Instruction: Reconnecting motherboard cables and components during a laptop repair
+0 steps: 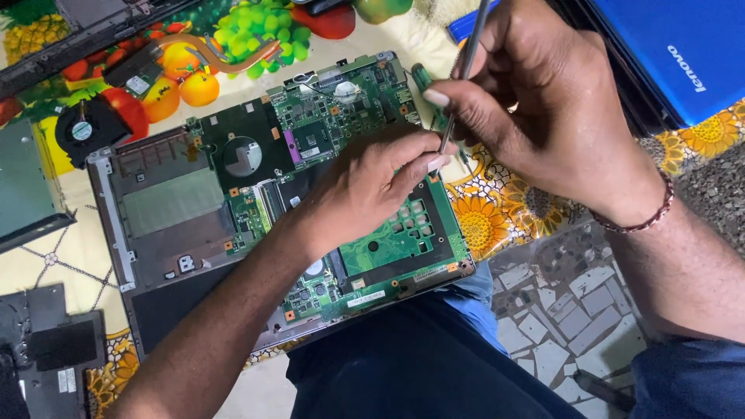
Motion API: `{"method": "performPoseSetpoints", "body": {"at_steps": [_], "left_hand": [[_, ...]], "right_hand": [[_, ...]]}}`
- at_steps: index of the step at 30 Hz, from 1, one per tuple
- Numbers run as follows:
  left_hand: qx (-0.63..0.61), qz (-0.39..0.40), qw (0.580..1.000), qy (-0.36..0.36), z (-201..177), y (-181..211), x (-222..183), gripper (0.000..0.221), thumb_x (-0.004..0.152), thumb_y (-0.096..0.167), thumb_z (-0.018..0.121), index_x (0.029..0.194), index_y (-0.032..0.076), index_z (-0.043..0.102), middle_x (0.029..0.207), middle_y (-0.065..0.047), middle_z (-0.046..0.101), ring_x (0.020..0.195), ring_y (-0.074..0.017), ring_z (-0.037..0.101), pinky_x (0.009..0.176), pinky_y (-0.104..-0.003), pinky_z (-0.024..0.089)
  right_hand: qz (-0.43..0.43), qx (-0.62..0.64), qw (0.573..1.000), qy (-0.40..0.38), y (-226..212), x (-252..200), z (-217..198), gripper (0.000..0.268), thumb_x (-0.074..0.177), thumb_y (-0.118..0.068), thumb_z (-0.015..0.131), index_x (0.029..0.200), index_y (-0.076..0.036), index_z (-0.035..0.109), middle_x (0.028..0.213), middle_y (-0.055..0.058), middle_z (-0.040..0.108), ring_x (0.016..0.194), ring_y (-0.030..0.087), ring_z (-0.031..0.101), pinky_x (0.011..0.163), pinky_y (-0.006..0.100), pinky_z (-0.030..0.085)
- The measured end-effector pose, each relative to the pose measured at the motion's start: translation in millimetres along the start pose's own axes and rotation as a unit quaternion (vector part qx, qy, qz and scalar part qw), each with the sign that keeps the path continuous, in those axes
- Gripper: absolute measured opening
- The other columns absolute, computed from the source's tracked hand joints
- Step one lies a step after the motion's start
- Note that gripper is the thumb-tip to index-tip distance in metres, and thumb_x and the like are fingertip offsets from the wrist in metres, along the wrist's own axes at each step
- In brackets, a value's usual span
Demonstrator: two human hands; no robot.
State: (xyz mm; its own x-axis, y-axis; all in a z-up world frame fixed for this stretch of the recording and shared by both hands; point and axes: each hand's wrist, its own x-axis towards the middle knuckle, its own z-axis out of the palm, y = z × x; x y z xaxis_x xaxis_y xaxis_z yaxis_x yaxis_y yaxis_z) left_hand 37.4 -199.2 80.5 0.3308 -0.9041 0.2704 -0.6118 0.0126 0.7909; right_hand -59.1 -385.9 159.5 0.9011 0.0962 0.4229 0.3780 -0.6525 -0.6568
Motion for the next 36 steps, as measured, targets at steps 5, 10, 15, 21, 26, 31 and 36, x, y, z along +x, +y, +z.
{"method": "performPoseSetpoints", "body": {"at_steps": [5, 10, 15, 21, 26, 31, 36], "left_hand": [[-0.057, 0.017, 0.998, -0.031, 0, -1, -1, 0.031, 0.104, -0.001, 0.050, 0.134, 0.006, 0.055, 0.132, -0.013, 0.072, 0.121, -0.0262, 0.074, 0.094, -0.033, 0.064], [0.033, -0.033, 0.998, -0.047, 4, -5, -4, 0.023, 0.107, 0.015, 0.053, 0.130, 0.013, 0.056, 0.085, -0.002, 0.073, 0.048, -0.0092, 0.053, 0.040, -0.025, 0.037], [0.022, -0.093, 0.994, -0.056, 2, -1, -2, 0.022, 0.104, 0.026, 0.057, 0.122, 0.015, 0.066, 0.081, 0.000, 0.068, 0.050, -0.0085, 0.051, 0.040, -0.025, 0.041], [0.033, -0.118, 0.992, -0.038, 4, 1, -1, 0.022, 0.103, 0.031, 0.066, 0.095, 0.013, 0.055, 0.064, 0.005, 0.045, 0.043, -0.0060, 0.034, 0.034, -0.023, 0.029], [0.013, -0.086, 0.995, -0.059, 2, 4, 3, 0.021, 0.107, 0.020, 0.054, 0.124, 0.015, 0.065, 0.059, 0.004, 0.053, 0.036, -0.0036, 0.036, 0.028, -0.019, 0.025], [0.068, -0.043, 0.996, 0.028, 8, 4, 6, 0.015, 0.098, 0.024, 0.072, 0.099, 0.010, 0.068, 0.068, 0.002, 0.066, 0.048, -0.0081, 0.053, 0.037, -0.023, 0.041], [-0.013, -0.033, 0.999, -0.003, 7, 5, 5, 0.025, 0.103, 0.016, 0.061, 0.127, 0.011, 0.067, 0.083, -0.001, 0.069, 0.050, -0.0077, 0.054, 0.041, -0.022, 0.041]], "right_hand": [[-0.032, -0.002, 0.999, -0.005, -3, -1, -5, 0.025, 0.106, 0.008, 0.080, 0.096, 0.006, 0.057, 0.087, 0.015, 0.064, 0.075, 0.016, 0.067, 0.067, 0.025, 0.053], [-0.011, 0.010, 1.000, -0.004, -6, -5, -6, 0.018, 0.099, 0.005, 0.081, 0.091, 0.007, 0.065, 0.088, 0.015, 0.067, 0.077, 0.018, 0.066, 0.068, 0.025, 0.053], [-0.018, 0.008, 0.998, -0.053, -18, 2, -10, 0.009, 0.096, 0.003, 0.074, 0.092, 0.009, 0.070, 0.085, 0.016, 0.074, 0.074, 0.020, 0.075, 0.064, 0.025, 0.059], [-0.020, -0.012, 0.989, -0.143, -19, 8, -16, 0.027, 0.102, -0.002, 0.054, 0.126, 0.007, 0.063, 0.122, 0.021, 0.071, 0.114, 0.034, 0.074, 0.095, 0.040, 0.064], [0.049, 0.050, 0.985, -0.156, -13, 3, -18, 0.008, 0.107, 0.001, 0.043, 0.114, 0.000, 0.045, 0.125, 0.015, 0.063, 0.121, 0.025, 0.067, 0.099, 0.034, 0.058], [-0.008, 0.052, 0.998, 0.040, -19, -7, -6, 0.035, 0.100, 0.024, 0.076, 0.126, 0.026, 0.054, 0.117, 0.033, 0.065, 0.093, 0.028, 0.070, 0.095, 0.032, 0.063], [0.010, 0.091, 0.996, -0.004, -25, -5, -9, 0.032, 0.105, 0.022, 0.056, 0.135, 0.019, 0.046, 0.120, 0.028, 0.062, 0.123, 0.038, 0.071, 0.109, 0.040, 0.062]]}}
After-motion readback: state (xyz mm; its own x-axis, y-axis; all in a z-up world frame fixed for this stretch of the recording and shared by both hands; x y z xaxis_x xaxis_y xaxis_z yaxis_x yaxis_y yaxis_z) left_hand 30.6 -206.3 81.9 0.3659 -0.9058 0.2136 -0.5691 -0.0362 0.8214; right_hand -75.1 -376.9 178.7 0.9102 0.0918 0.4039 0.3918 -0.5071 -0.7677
